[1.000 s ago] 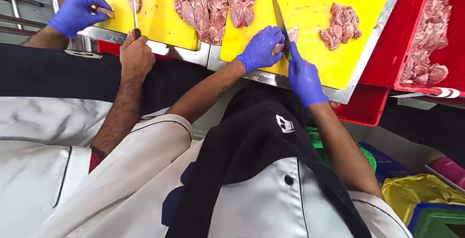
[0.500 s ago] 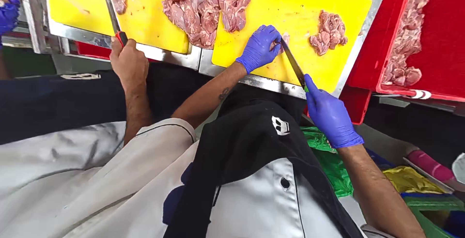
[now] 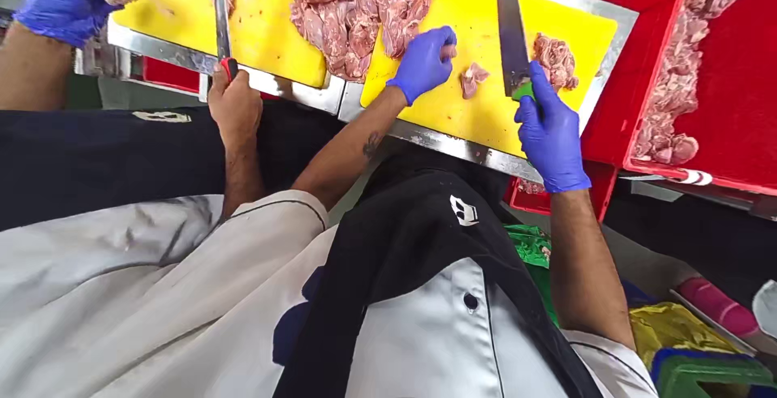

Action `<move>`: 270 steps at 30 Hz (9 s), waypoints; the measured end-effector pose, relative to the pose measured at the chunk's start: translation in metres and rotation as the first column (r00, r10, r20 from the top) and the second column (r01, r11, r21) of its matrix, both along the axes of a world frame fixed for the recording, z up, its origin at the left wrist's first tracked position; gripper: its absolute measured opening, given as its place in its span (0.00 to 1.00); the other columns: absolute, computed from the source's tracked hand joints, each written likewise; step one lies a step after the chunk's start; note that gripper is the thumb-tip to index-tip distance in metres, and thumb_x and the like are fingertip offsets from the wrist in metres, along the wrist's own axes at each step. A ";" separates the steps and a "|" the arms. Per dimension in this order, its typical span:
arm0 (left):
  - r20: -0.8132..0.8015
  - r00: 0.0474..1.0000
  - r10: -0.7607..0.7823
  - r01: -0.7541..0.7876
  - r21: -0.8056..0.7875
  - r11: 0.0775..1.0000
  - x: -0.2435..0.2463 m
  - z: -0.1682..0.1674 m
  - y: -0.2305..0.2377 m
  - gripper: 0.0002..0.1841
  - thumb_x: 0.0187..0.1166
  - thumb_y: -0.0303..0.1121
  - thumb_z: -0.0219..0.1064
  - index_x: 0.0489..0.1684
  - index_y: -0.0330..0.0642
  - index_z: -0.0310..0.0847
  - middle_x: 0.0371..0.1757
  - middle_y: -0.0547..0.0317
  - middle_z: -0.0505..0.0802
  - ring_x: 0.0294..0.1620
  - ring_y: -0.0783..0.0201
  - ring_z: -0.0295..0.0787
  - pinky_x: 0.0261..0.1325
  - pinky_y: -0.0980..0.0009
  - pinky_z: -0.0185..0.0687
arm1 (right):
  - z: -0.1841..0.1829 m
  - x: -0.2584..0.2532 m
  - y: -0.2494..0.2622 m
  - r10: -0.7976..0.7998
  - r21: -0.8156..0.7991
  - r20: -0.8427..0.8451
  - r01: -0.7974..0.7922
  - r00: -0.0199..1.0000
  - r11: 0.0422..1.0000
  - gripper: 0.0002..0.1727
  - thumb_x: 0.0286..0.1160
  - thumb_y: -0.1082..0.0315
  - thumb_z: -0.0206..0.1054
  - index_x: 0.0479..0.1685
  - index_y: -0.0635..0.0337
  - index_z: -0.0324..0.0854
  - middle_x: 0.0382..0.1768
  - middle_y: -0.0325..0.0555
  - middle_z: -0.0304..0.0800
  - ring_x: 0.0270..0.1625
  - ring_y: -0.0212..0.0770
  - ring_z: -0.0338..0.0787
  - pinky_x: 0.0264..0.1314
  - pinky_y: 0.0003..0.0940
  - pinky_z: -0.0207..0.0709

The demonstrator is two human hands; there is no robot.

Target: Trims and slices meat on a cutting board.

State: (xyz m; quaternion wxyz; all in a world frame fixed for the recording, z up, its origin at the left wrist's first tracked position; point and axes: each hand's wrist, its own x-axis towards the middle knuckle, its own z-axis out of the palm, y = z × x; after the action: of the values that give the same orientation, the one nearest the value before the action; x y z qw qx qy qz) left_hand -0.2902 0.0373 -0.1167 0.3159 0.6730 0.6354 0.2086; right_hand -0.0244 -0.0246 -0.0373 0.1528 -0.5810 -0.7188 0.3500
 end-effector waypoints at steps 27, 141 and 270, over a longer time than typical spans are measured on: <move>-0.431 0.866 0.255 -0.374 -0.218 0.901 -0.084 0.044 0.013 0.37 0.75 0.68 0.63 0.48 0.35 0.89 0.52 0.33 0.92 0.59 0.32 0.90 0.57 0.28 0.82 | -0.023 0.021 -0.079 -0.365 -0.256 -0.372 0.284 0.854 0.924 0.30 0.92 0.63 0.52 0.94 0.50 0.58 0.30 0.41 0.85 0.15 0.34 0.76 0.12 0.30 0.75; 0.789 0.497 -0.362 0.582 0.006 0.813 0.026 0.134 0.030 0.11 0.73 0.34 0.73 0.43 0.38 0.80 0.37 0.57 0.90 0.40 0.66 0.90 0.46 0.65 0.89 | -0.045 0.066 -0.043 -0.286 -0.190 0.055 0.291 0.957 0.938 0.29 0.94 0.51 0.46 0.93 0.33 0.59 0.39 0.49 0.90 0.27 0.45 0.85 0.32 0.51 0.82; -0.014 0.981 -0.196 0.195 0.179 0.964 0.043 -0.018 -0.033 0.15 0.71 0.41 0.73 0.49 0.43 0.90 0.57 0.49 0.92 0.66 0.49 0.85 0.72 0.57 0.79 | 0.014 0.014 -0.093 0.124 -0.127 0.440 -0.076 0.889 0.989 0.30 0.93 0.57 0.47 0.95 0.33 0.55 0.35 0.60 0.90 0.36 0.64 0.91 0.36 0.65 0.80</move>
State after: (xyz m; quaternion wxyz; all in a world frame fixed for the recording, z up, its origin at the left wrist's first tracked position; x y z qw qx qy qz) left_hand -0.2469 0.0044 -0.1347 0.2741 0.7577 0.5440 0.2340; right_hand -0.0102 -0.1175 -0.0237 -0.0658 -0.6153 -0.7439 0.2522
